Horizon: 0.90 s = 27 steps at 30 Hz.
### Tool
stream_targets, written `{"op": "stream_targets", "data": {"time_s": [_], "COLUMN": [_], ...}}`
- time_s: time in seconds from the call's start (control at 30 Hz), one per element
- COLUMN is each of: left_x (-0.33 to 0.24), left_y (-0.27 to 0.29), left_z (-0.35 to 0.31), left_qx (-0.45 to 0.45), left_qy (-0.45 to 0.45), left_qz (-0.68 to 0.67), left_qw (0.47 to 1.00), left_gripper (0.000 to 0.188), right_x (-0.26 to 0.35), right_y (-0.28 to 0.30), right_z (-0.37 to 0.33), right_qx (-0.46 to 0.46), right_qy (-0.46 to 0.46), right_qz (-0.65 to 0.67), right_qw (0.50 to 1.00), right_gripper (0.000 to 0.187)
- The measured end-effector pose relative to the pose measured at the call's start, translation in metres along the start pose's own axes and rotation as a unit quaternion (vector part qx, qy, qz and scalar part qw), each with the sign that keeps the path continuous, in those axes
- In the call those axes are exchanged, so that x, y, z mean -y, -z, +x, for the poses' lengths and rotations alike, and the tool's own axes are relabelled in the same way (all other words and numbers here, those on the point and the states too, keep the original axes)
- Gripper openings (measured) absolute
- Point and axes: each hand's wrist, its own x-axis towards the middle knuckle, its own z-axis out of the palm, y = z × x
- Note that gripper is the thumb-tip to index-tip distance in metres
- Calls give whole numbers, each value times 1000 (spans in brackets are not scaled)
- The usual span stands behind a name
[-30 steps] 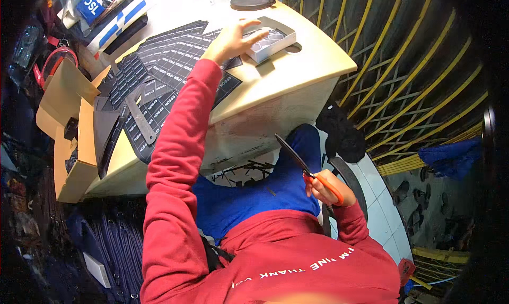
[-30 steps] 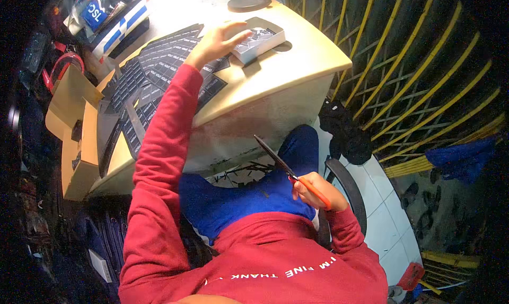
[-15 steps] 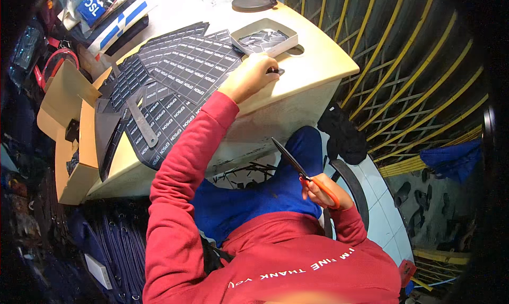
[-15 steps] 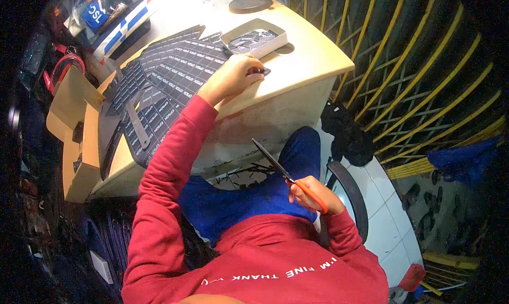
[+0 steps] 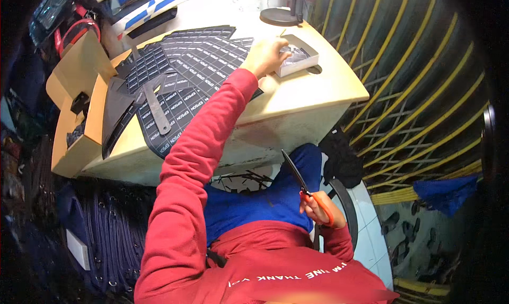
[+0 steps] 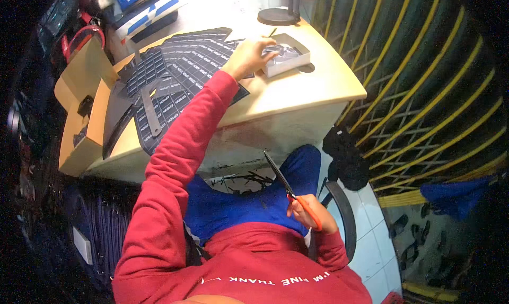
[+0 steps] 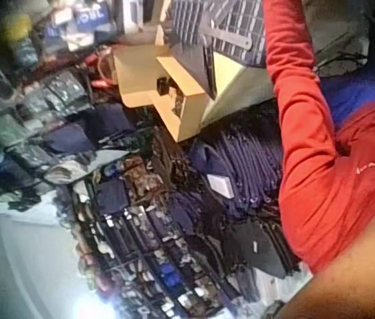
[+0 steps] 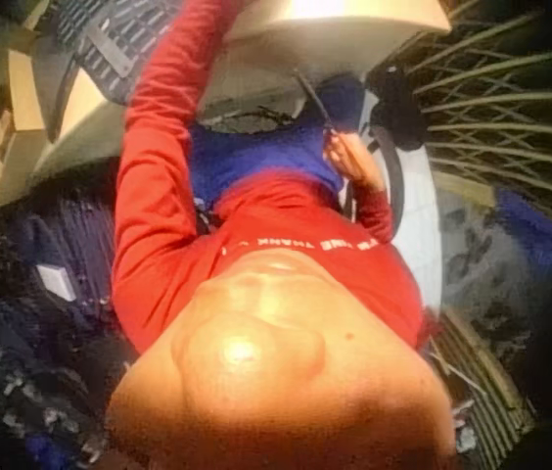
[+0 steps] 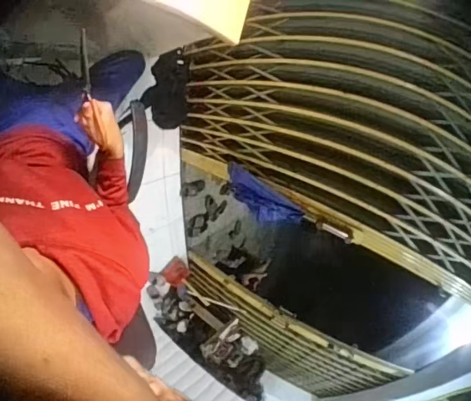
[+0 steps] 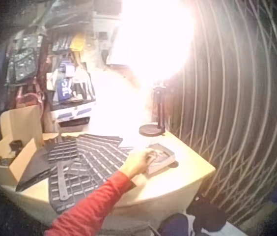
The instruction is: Cutting printed brand labels from a sheet using scissors.
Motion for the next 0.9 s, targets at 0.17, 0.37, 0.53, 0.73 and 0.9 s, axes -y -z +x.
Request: {"op": "stream_targets", "data": {"time_s": [0.17,0.37,0.53,0.73,0.9], "left_x": [15,18,16,-8,-38], "left_y": [-6,8,26,70,72], "left_z": [-36,-73,-90,-135,-161], "left_qx": [42,269,273,220,216], "left_qy": [106,172,98,56,57], "left_qz": [53,86,41,-51,26], "left_qw": [992,944,956,973,974], "left_gripper": [60,80,62,49,78], "right_x": [-13,-2,16,23,26], "right_y": [-3,-4,-10,-5,-6], "right_z": [-19,-14,7,17,30], "right_qx": [-63,-97,-85,-55,-99], "right_qy": [-46,-20,15,46,64], "right_qz": [58,48,35,15,38], "right_qw": [995,994,996,997,992], "right_gripper": [53,53,52,47,36]}}
